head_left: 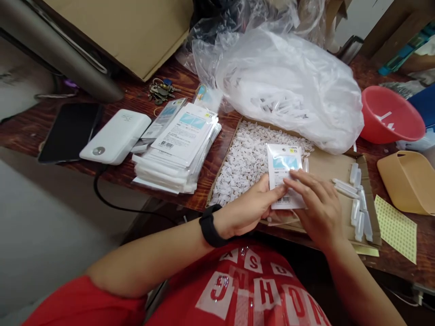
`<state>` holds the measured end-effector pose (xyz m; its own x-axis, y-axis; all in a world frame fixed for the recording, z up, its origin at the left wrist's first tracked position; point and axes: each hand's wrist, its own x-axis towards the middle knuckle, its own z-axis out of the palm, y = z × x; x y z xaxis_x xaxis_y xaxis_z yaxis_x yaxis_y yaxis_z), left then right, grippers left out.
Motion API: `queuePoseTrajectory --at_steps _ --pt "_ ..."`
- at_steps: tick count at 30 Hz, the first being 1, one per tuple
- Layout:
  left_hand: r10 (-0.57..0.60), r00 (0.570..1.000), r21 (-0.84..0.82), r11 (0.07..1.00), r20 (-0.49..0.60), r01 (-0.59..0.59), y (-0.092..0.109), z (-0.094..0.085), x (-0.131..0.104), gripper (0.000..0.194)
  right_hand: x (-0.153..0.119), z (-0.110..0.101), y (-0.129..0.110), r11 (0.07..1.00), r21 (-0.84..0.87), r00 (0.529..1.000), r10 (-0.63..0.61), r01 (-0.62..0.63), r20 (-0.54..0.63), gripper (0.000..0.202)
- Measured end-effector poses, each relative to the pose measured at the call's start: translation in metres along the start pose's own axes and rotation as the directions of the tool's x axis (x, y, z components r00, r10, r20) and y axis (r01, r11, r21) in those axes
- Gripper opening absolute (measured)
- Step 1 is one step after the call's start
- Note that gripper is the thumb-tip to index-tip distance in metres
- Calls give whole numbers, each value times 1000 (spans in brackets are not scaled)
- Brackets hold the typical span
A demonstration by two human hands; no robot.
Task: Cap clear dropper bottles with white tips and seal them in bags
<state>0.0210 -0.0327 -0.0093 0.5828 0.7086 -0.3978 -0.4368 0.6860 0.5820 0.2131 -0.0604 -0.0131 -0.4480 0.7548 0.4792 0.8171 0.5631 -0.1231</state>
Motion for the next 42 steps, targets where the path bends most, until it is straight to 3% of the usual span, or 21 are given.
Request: queuePoseTrajectory --at_steps 4,8,10,14,16,20,23,25,28,31,33,39,42 --pt "-6 999 4 1000 -36 6 -1 -2 6 31 -1 9 4 998 -32 997 51 -52 -50 29" --pt "-36 999 10 999 -7 36 -3 -6 5 35 -3 2 8 997 81 994 -10 1 110 39" --pt "-41 999 15 999 14 40 -5 -6 3 36 -5 -2 7 996 88 991 -9 -2 132 40" --pt "-46 999 22 999 19 45 -7 -3 4 29 -4 0 -1 991 10 990 136 -136 29 30" --pt "-60 998 12 998 -17 60 -6 -3 6 25 -1 0 -3 982 23 982 185 -186 35 28" --pt "-136 990 -71 988 -27 134 2 -7 3 22 0 -22 0 929 289 969 193 -232 157 48" --pt "-173 984 -176 968 40 177 16 -10 -5 34 -10 -42 1 861 400 947 315 -314 67 52" --pt "-169 983 -215 960 66 180 25 -11 -11 39 -20 -48 0 814 427 900 437 -393 -5 43" --pt "-135 986 -177 973 96 150 34 -10 -20 36 -35 -42 -1 759 458 846 532 -463 -26 32" --pt "-85 996 -104 991 34 88 38 -8 -26 31 -44 -31 -3 736 477 836 549 -480 -6 26" --pt "-42 999 -81 996 -14 40 37 -8 -30 32 -46 -26 -6 724 501 837 547 -473 1 24" --pt "75 997 -41 996 12 -75 29 -13 -34 53 -44 -17 -9 729 536 876 481 -425 40 23" --pt "119 993 -46 992 7 -118 28 -12 -33 42 -45 -14 -10 739 542 893 448 -400 48 25"
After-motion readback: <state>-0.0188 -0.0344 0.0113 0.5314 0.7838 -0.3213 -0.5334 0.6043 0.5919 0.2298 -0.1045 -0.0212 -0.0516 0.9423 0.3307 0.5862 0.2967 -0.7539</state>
